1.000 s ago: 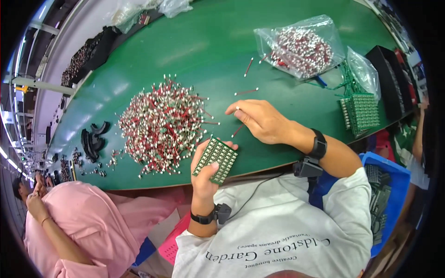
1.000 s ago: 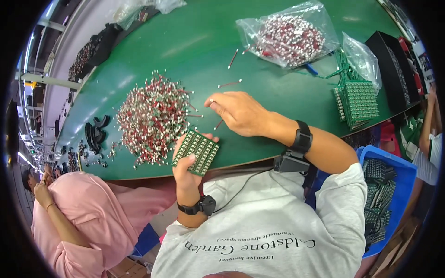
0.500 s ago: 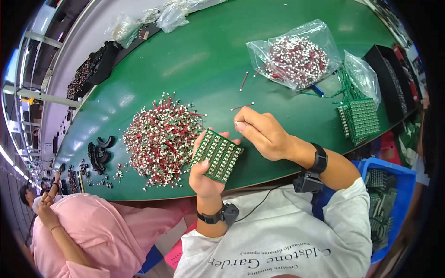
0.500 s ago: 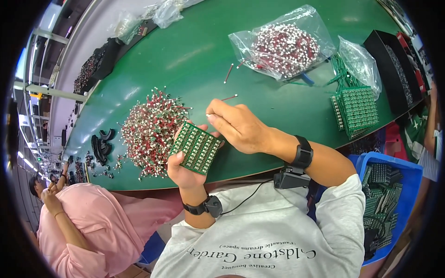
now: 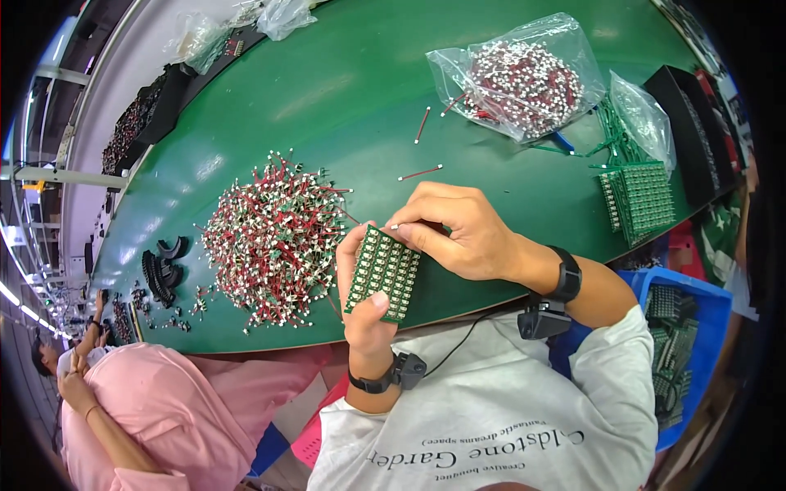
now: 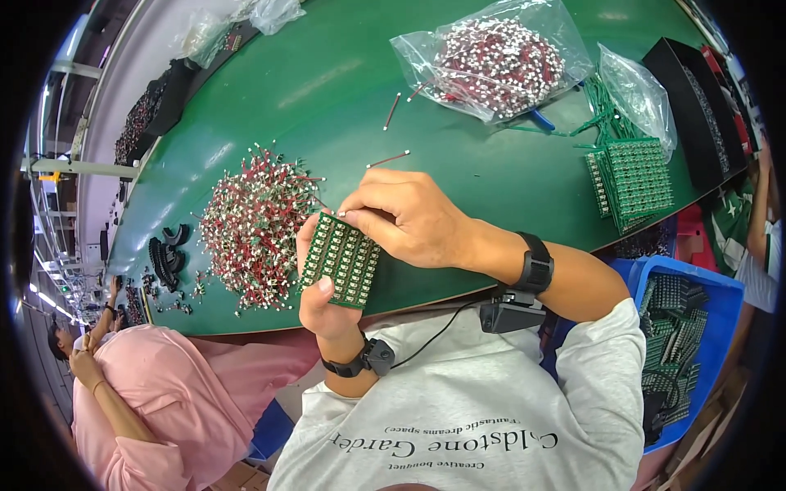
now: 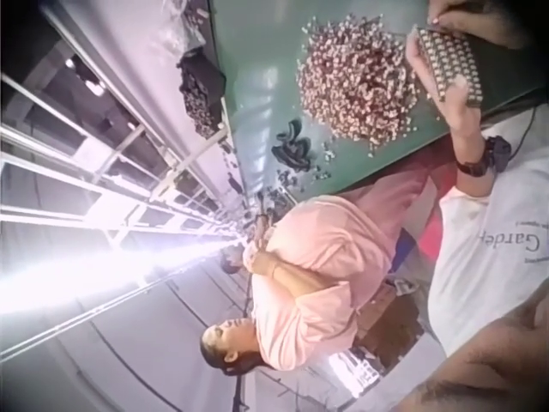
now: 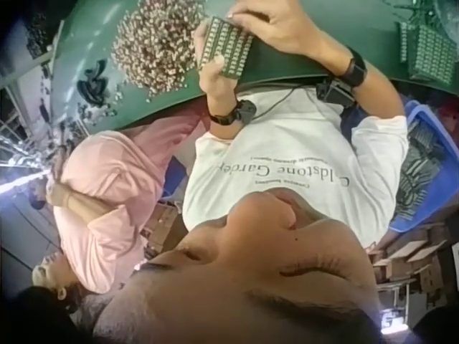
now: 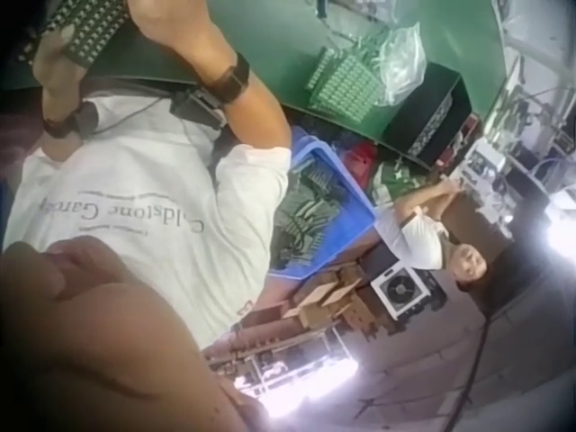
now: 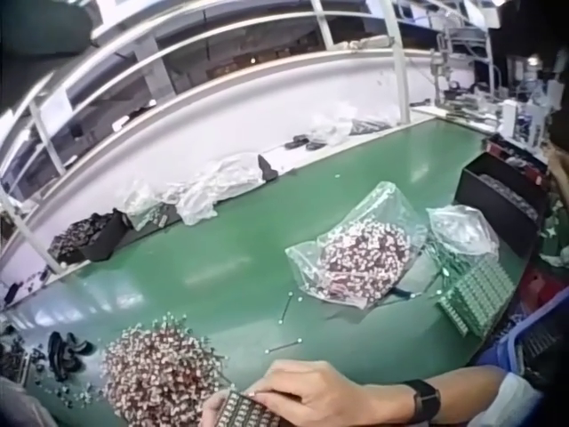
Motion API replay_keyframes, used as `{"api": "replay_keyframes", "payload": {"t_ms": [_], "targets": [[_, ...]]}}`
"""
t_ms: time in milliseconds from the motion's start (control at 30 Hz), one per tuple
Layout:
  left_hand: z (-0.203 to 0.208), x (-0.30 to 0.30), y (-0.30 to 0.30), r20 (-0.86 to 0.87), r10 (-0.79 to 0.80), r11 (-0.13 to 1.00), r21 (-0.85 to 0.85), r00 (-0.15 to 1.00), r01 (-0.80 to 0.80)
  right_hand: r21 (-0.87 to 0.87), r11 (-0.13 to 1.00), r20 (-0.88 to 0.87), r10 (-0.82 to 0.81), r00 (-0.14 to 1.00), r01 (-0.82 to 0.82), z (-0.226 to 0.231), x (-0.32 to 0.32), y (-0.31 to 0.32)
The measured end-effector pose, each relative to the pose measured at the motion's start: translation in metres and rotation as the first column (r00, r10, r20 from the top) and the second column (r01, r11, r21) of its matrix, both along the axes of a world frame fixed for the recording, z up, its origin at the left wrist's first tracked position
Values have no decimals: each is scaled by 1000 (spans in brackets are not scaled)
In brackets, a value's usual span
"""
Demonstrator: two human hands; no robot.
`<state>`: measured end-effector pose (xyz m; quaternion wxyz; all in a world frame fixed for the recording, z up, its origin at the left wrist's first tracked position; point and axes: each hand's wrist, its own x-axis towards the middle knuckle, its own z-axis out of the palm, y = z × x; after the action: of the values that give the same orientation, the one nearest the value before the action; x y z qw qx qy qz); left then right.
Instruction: Manually inserting small electronic components into a green printed circuit board at a factory assembly line.
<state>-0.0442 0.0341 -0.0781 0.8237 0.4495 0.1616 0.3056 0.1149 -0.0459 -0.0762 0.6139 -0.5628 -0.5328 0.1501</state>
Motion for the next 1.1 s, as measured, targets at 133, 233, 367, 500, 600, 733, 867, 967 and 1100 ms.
{"api": "replay_keyframes", "payload": {"t_ms": [133,233,367,500,600,733,867,967,1100], "targets": [[1,-2,0,-46,28,995,94,999,-24,-60,998,-8,14,1000,-15,5,-1,-2],[-3,-4,0,-68,30,985,169,997,-18,-62,998,-48,22,999,-25,4,-3,-3],[-3,-5,-1,-95,31,978,209,995,-10,7,999,1,-41,999,41,-1,-4,0],[-5,-6,-3,-107,39,969,247,993,-12,34,998,-4,-58,998,58,1,-7,-1],[-2,-4,-7,-108,14,960,278,994,16,49,996,7,-75,997,74,0,-9,-2],[1,-1,-10,-159,88,889,458,983,-6,28,995,3,-92,996,92,-1,-9,-2],[-8,0,-4,-169,201,671,741,965,-10,28,992,42,-123,991,122,-1,-11,-2],[-6,0,-5,-144,245,611,791,959,-37,57,989,95,-141,985,136,0,-13,-3],[-1,-1,-4,-131,260,572,819,957,-42,135,976,151,-193,969,174,1,-13,-1]]}}
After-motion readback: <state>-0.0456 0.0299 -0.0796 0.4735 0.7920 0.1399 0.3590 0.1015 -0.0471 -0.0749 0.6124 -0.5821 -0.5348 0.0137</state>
